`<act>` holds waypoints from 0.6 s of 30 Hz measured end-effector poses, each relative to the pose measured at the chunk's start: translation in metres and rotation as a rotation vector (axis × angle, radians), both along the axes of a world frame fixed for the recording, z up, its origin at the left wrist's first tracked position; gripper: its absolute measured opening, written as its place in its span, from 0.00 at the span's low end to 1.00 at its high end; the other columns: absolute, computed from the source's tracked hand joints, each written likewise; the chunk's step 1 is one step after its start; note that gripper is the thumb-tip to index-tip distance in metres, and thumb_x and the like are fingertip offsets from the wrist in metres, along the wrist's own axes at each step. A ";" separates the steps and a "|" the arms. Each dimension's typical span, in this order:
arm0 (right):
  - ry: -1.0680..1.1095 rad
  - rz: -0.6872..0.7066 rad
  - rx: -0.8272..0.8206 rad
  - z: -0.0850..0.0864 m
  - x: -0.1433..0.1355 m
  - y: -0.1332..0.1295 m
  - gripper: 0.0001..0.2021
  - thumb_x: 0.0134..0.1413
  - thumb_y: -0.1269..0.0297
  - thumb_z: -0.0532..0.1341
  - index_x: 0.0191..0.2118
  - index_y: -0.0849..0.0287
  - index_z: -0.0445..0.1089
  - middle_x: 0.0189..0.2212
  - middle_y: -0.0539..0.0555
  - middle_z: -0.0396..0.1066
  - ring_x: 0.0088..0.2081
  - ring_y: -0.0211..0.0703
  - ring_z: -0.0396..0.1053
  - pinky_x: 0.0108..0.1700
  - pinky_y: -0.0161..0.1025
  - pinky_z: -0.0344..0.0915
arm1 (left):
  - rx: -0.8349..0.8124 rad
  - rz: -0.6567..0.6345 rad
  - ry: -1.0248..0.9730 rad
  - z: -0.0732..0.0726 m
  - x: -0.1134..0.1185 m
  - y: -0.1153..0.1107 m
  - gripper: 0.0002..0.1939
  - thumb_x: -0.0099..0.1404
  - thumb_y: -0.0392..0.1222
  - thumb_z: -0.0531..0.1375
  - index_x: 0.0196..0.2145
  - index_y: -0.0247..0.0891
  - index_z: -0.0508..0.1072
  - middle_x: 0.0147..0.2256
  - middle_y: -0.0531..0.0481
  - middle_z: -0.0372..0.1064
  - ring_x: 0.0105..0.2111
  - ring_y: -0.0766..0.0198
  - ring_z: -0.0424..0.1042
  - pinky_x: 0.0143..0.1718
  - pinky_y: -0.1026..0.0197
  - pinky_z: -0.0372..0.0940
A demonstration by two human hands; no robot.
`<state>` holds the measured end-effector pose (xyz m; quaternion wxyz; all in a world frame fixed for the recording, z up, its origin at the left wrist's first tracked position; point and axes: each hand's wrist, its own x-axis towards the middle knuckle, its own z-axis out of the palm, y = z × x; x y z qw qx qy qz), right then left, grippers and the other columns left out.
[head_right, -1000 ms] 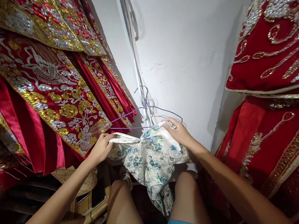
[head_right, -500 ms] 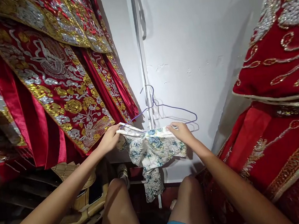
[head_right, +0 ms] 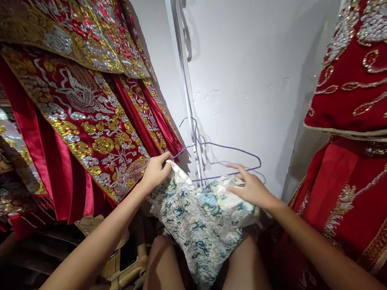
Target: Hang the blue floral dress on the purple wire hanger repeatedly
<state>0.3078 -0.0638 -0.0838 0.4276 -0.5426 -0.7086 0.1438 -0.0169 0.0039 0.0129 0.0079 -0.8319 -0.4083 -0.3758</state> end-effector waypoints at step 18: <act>-0.152 -0.277 0.231 0.021 0.059 -0.029 0.32 0.50 0.58 0.61 0.62 0.63 0.70 0.26 0.53 0.71 0.25 0.40 0.65 0.32 0.36 0.63 | 0.037 0.112 0.050 0.001 -0.012 -0.002 0.11 0.64 0.39 0.51 0.31 0.37 0.72 0.34 0.45 0.71 0.35 0.55 0.69 0.35 0.58 0.59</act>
